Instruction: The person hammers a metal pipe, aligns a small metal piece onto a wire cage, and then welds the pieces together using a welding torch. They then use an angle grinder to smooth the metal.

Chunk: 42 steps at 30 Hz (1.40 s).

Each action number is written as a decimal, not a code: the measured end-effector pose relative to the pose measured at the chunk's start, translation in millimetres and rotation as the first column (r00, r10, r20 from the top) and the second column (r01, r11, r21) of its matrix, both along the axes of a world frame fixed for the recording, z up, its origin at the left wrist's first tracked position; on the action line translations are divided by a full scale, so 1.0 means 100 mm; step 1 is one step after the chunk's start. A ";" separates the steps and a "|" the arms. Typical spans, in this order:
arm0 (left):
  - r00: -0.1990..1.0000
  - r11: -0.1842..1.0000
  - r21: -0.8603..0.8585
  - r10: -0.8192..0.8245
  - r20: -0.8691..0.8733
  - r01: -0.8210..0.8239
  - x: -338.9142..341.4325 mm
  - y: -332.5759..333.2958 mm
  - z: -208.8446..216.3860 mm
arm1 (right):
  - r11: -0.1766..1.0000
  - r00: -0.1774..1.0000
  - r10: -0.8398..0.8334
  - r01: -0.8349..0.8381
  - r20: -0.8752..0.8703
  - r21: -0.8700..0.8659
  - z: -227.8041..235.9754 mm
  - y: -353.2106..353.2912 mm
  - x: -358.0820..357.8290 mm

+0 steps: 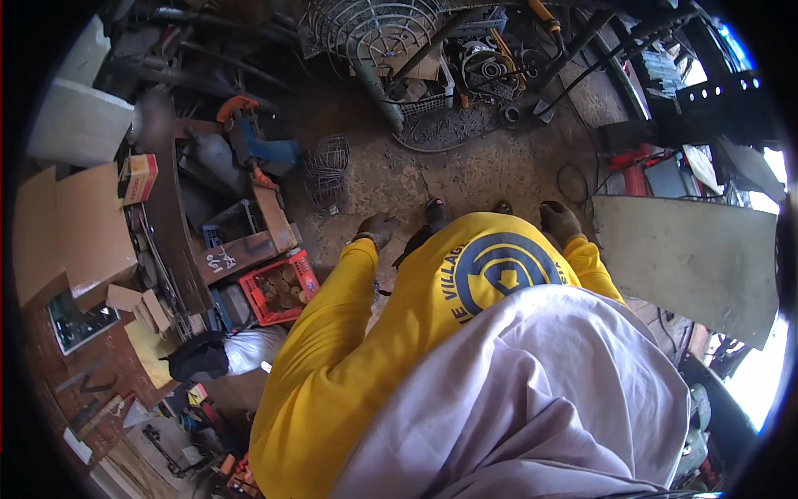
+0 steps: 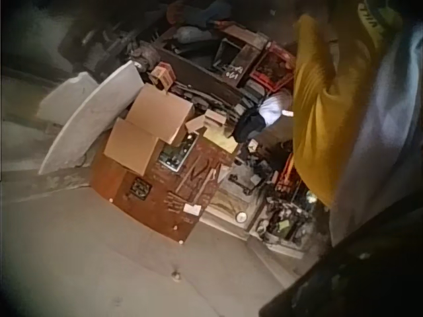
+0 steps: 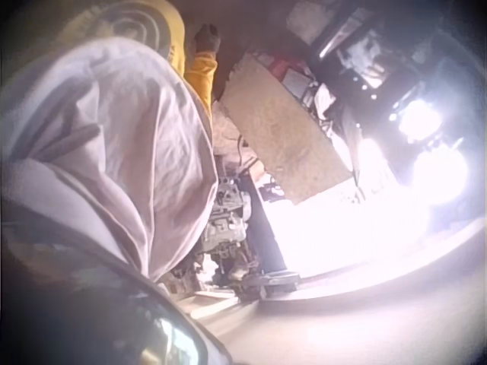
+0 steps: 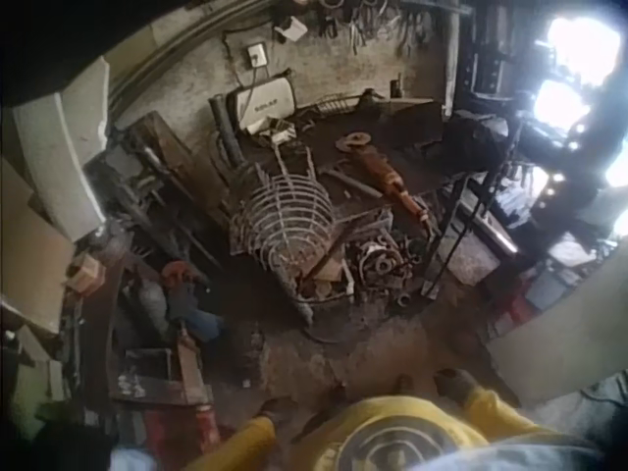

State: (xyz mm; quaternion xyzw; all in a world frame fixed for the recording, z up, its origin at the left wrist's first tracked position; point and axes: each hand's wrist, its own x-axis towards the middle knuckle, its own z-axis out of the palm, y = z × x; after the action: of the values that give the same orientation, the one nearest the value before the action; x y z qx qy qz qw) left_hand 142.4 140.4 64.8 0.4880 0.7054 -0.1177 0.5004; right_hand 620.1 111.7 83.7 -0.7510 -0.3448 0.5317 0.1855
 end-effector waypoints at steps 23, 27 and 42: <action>0.827 0.813 0.157 -0.544 -0.142 0.562 -0.05 -0.66 -0.63 | 0.571 0.532 0.735 -0.820 0.421 0.039 -0.58 0.23 0.59; 0.883 0.869 0.160 -0.467 -0.046 0.468 -0.15 -0.55 -0.56 | 0.791 0.745 0.611 -0.589 0.270 -0.164 -0.36 0.19 0.35; 0.983 0.980 -0.117 0.170 0.061 -0.163 -0.65 -0.29 -0.92 | 0.944 0.914 0.318 -0.283 0.250 -0.168 0.11 0.13 -0.25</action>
State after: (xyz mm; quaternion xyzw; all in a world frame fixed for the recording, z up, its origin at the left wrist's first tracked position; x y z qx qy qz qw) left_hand 77.1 111.7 -27.5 0.4025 0.7181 -0.0972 0.5594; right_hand 595.1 125.2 94.8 -0.7656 -0.4437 0.4658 0.0034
